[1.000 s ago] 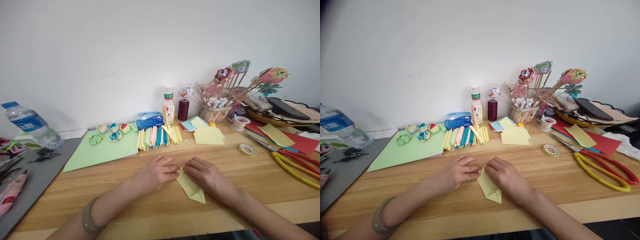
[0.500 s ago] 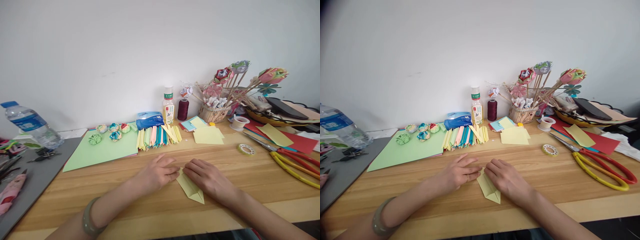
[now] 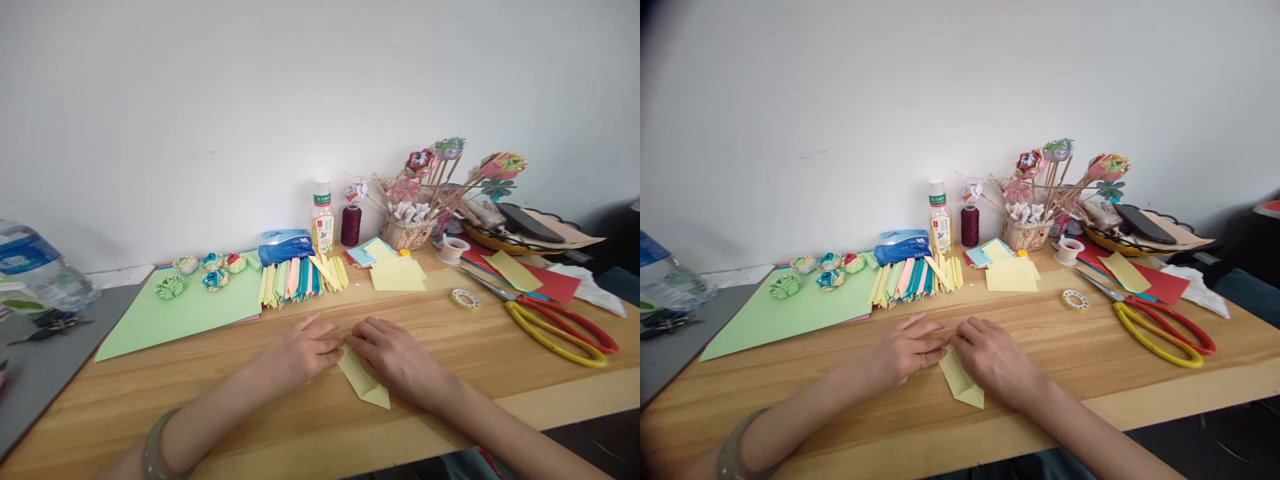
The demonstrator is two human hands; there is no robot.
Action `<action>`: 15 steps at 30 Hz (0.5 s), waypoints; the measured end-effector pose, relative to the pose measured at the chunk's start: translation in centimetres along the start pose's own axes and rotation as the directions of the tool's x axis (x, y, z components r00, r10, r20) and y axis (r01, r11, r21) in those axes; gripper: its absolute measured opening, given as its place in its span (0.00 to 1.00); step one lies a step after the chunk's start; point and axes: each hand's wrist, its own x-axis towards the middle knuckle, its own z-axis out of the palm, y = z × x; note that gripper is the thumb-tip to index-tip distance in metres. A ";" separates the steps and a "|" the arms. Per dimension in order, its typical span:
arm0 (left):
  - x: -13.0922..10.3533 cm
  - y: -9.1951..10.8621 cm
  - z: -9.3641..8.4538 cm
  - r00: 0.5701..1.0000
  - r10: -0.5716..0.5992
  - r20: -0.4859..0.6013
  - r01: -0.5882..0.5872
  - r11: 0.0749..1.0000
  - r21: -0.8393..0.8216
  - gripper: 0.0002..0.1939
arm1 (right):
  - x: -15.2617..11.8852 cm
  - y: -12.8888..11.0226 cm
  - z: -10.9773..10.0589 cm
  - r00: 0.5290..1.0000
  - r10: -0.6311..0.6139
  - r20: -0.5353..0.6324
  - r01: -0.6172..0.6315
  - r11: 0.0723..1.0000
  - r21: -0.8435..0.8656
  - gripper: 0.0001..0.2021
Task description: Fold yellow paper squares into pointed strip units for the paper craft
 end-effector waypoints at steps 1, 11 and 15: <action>0.0 0.0 0.0 1.000 0.004 -0.008 -0.004 1.000 -0.003 0.15 | 0.0 -0.1 -0.1 1.000 0.002 0.013 -0.001 1.000 -0.018 0.06; -0.6 -0.2 2.0 0.992 0.005 -0.125 -0.005 1.000 -0.001 0.17 | -1.3 0.2 -0.8 0.997 -0.070 0.026 0.073 0.988 -0.135 0.10; -1.0 -0.6 2.1 0.990 0.052 -0.131 -0.043 0.996 0.076 0.22 | -2.6 0.7 -1.8 0.997 -0.050 0.057 0.057 0.990 -0.128 0.10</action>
